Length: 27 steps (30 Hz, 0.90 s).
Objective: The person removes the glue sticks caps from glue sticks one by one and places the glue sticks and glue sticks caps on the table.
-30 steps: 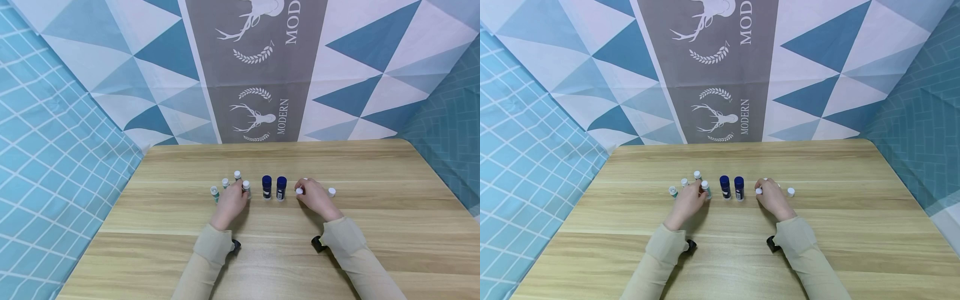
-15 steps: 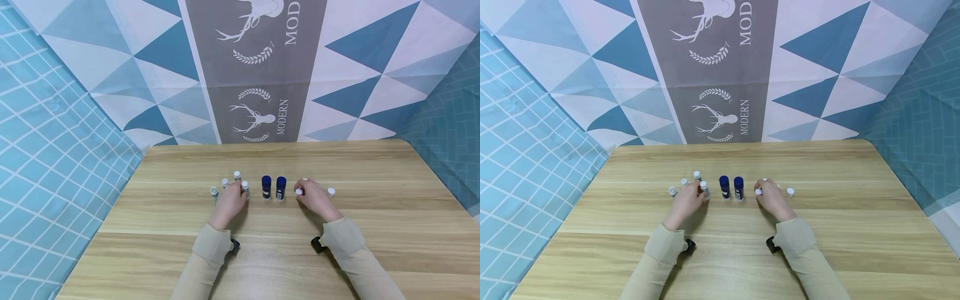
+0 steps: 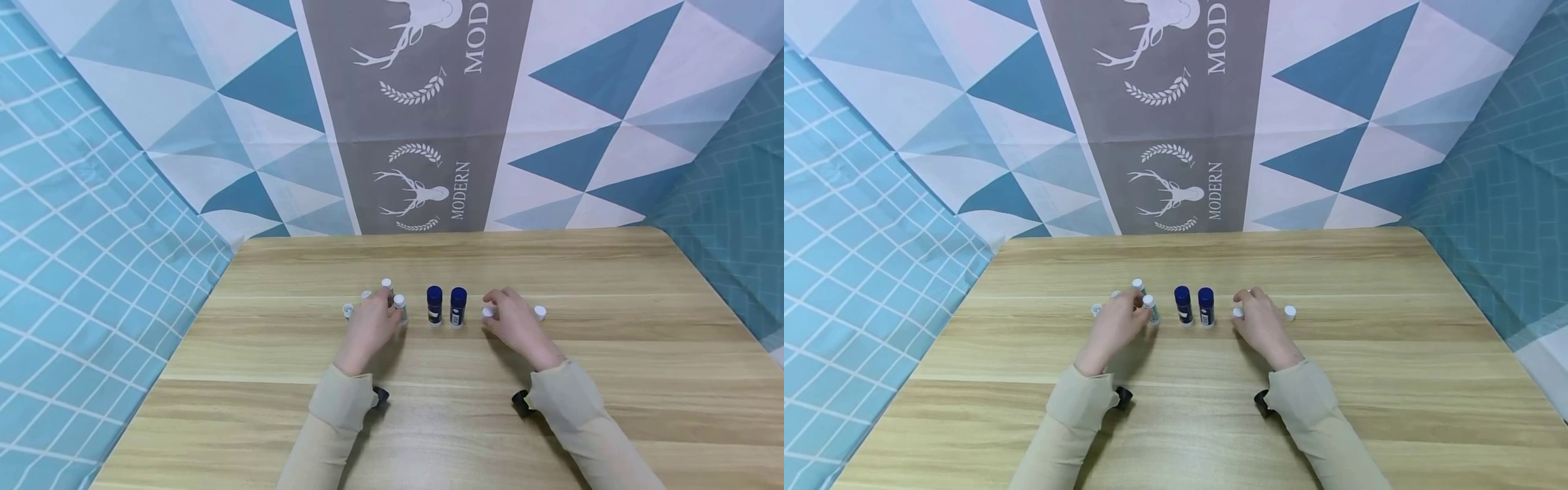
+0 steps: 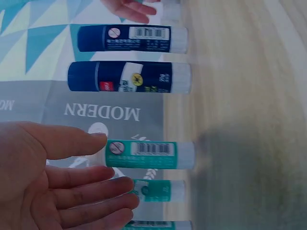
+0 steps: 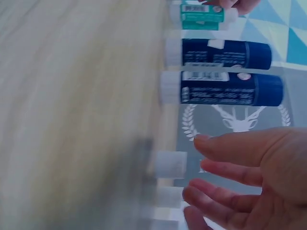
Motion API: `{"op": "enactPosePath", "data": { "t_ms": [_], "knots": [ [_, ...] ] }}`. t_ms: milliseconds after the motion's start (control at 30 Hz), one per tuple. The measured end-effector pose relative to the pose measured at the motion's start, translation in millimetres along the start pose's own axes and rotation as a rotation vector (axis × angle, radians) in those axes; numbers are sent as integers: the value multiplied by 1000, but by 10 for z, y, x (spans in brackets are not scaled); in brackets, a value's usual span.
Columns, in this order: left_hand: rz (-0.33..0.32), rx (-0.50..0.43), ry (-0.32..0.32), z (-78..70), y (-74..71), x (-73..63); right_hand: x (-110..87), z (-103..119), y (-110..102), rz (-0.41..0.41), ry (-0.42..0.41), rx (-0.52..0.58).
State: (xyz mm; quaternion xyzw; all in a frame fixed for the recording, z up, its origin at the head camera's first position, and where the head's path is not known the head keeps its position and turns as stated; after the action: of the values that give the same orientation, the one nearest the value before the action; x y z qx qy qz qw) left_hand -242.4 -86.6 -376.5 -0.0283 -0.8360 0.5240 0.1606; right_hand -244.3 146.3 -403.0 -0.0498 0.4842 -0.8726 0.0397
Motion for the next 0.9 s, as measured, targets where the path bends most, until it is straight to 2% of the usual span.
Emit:
{"op": "enactPosePath", "data": {
  "t_ms": [300,433,567,900],
  "knots": [
    [-137,19,90,-157,-134,-1,-81,279,-136,-54,-110,51],
    [-171,21,118,-242,-174,-19,-85,381,-152,-69,-158,106],
    [-157,16,156,-337,-177,-37,-71,457,-112,-66,-196,137],
    [-80,7,260,-512,-109,-83,-72,527,-26,-82,-214,144]
  ]
}}
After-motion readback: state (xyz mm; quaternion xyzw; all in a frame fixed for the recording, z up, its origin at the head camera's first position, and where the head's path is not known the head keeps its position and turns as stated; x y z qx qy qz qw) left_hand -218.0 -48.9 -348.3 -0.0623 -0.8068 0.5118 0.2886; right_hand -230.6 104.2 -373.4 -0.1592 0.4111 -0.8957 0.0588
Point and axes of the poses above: each hand's wrist, its own x-axis towards the middle knuckle, its own y-axis out of the palm, z = x × y, the point moved 5 cm from there along x, towards the middle knuckle, and after that the axes turned 4 degrees about y, right-handed, at the moved point
